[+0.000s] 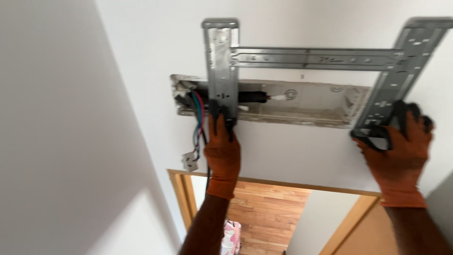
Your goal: Leveling a metal mounting bracket against a wall and marking the drill holes with a marker.
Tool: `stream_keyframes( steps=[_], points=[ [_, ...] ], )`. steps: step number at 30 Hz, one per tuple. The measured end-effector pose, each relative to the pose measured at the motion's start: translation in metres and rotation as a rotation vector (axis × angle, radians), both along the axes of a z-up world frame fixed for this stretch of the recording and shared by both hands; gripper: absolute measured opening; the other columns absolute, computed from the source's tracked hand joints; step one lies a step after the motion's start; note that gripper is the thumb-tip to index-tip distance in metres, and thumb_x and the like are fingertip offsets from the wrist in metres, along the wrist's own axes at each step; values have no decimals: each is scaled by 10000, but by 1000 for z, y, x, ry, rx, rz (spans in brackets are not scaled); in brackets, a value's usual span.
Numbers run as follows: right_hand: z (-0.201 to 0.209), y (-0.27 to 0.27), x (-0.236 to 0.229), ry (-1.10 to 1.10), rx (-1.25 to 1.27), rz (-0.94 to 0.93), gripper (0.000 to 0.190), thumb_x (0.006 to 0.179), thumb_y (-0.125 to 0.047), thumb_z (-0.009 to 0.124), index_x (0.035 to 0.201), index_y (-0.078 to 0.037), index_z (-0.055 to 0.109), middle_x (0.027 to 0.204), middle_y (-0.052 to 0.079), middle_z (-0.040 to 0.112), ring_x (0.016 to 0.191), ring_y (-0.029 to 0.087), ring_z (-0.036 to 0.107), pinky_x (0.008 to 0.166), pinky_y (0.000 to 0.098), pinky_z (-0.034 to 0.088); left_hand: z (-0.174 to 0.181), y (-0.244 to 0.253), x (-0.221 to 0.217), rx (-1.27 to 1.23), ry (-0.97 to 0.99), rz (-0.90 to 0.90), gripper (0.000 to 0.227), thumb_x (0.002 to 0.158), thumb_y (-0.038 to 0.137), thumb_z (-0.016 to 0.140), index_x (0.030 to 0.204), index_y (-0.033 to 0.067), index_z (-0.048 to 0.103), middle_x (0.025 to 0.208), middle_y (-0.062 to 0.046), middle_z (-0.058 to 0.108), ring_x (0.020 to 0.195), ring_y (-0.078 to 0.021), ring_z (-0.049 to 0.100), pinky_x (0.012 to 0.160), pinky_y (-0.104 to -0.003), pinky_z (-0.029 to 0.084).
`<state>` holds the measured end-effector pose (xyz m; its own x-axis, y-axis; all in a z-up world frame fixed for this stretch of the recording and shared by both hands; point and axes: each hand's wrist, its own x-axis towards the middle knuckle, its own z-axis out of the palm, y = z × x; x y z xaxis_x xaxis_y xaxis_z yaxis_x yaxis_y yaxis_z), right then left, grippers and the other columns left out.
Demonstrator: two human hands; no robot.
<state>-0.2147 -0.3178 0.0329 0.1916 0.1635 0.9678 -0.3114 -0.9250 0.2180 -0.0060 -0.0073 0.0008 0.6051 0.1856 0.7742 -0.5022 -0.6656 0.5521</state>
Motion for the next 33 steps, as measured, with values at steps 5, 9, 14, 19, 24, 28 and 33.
stream_keyframes(
  steps=[5, 9, 14, 19, 24, 28, 33],
  points=[
    [-10, -5, 3, 4, 149, 7, 457, 771, -326, 983, 1045, -13, 794, 1519, 314, 654, 1369, 553, 610, 1155, 658, 403, 3, 4, -5, 2, -116, 13, 507, 875, 92, 722, 1365, 150, 608, 1571, -112, 518, 886, -318, 765, 533, -384, 554],
    [-8, -1, 2, 60, 261, 2, 466, 758, -330, 942, 1067, -21, 781, 1550, 339, 596, 1413, 569, 541, 1173, 666, 348, -1, 5, -3, -13, -93, -73, 512, 911, 37, 707, 1396, 118, 564, 1603, -154, 455, 768, -316, 750, 563, -387, 614],
    [-14, -11, 8, 15, 174, 28, 454, 753, -293, 959, 1031, 1, 753, 1493, 368, 605, 1390, 534, 579, 1130, 705, 389, -6, 4, 3, 19, -85, -48, 585, 877, 58, 758, 1419, 132, 552, 1614, -143, 442, 745, -294, 741, 531, -378, 589],
    [-19, -14, 11, -4, 210, 106, 439, 760, -251, 970, 1025, 12, 739, 1517, 384, 563, 1432, 523, 545, 1166, 724, 369, -7, 6, 5, 11, -108, -45, 591, 870, 63, 770, 1417, 148, 561, 1605, -117, 461, 917, -324, 756, 574, -397, 614],
    [-16, -10, 9, -4, 209, 118, 439, 755, -233, 973, 1023, 25, 739, 1520, 371, 557, 1431, 509, 543, 1170, 702, 387, -8, 6, 4, -14, -121, -66, 545, 894, 56, 746, 1406, 134, 575, 1581, -154, 484, 886, -335, 755, 560, -393, 615],
    [-10, -3, 6, -4, 212, 147, 411, 765, -226, 974, 993, 12, 728, 1525, 349, 557, 1471, 483, 516, 1192, 670, 386, -9, 6, 5, -24, -142, -78, 555, 886, 21, 743, 1402, 124, 565, 1568, -170, 495, 909, -333, 755, 557, -380, 618],
    [-8, 0, 5, -7, 238, 160, 386, 759, -212, 977, 971, -6, 729, 1539, 330, 553, 1461, 498, 531, 1205, 668, 378, -7, 8, 4, -9, -158, -72, 528, 891, 33, 756, 1384, 117, 587, 1577, -127, 494, 1094, -332, 735, 593, -392, 630]
  ],
)
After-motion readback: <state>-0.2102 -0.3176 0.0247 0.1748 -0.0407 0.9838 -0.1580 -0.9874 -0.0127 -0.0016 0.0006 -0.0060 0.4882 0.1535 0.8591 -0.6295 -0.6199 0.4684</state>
